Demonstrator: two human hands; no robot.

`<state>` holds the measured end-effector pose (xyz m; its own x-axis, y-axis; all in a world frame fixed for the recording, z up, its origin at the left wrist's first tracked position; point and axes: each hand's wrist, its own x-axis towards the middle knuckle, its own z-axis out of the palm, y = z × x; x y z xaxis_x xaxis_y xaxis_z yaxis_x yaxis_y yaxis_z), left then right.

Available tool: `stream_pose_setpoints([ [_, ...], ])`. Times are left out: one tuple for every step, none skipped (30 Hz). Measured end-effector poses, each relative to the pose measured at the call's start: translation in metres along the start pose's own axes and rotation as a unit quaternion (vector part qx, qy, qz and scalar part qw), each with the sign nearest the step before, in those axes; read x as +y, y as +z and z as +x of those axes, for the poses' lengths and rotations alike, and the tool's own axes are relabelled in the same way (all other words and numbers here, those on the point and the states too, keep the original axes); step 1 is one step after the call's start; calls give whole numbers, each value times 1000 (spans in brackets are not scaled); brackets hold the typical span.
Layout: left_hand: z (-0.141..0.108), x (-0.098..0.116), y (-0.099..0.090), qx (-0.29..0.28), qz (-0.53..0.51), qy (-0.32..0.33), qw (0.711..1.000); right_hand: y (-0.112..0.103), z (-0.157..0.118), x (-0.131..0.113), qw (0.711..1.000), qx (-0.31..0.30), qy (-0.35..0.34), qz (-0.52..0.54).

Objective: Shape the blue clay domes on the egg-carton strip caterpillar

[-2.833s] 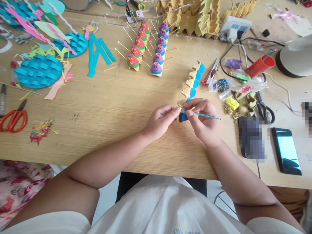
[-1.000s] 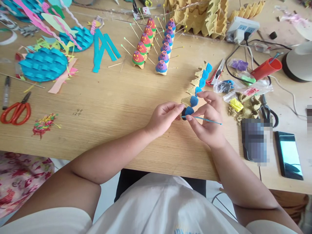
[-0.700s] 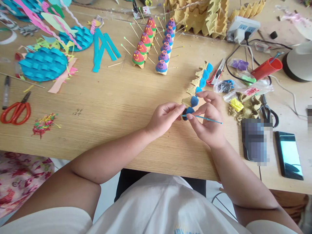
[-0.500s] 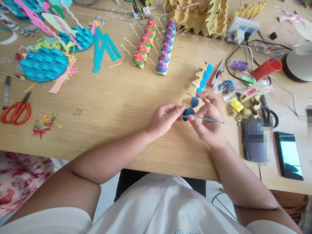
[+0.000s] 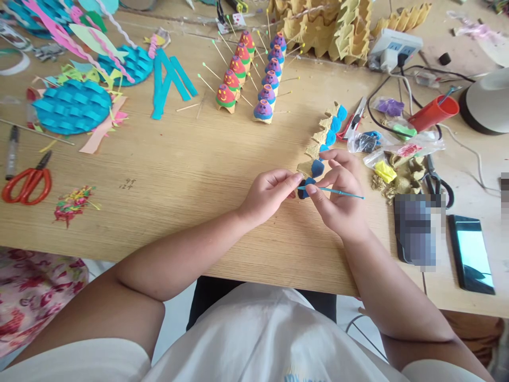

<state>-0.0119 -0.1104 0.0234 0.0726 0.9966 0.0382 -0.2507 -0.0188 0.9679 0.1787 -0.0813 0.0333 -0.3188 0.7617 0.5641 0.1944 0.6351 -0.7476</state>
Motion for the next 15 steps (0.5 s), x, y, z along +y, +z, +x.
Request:
stream_pose_setpoints([
  [0,0,0,0,0,1,1000,0,0,-1,1000,0,1,6],
  [0,0,0,-1,0,1,1000,0,0,-1,1000,1,2,12],
  [-1,1,0,-2,0,2,1000,0,0,-2,1000,1,3,15],
  [-1,1,0,-4,1,2,1000,0,0,-2,1000,2,4,16],
  [-1,1,1,-5,2,2,1000,0,0,-3,1000,2,5,15],
  [-1,1,1,-6,4,2,1000,0,0,-3,1000,2,7,14],
  [-2,1,1,-6,6,1,1000,-1,0,-3,1000,2,8,15],
  [-2,1,0,-5,8,1,1000,-1,0,-4,1000,0,11,16],
  [-2,1,0,-4,11,0,1000,-1,0,-4,1000,-2,14,18],
  [-2,1,0,-4,13,1,1000,-2,0,-4,1000,-5,19,19],
  [-2,1,0,-4,15,2,1000,-2,0,-4,999,-7,24,21],
  [-2,1,0,-6,17,3,1000,-2,0,-4,999,-9,30,21],
  [-2,0,0,-6,18,4,1000,-2,1,-4,999,-11,36,21],
  [-2,0,0,-7,19,5,1000,-2,1,-4,999,-12,41,22],
  [-2,0,0,-8,21,5,1000,-2,1,-4,999,-11,45,23],
])
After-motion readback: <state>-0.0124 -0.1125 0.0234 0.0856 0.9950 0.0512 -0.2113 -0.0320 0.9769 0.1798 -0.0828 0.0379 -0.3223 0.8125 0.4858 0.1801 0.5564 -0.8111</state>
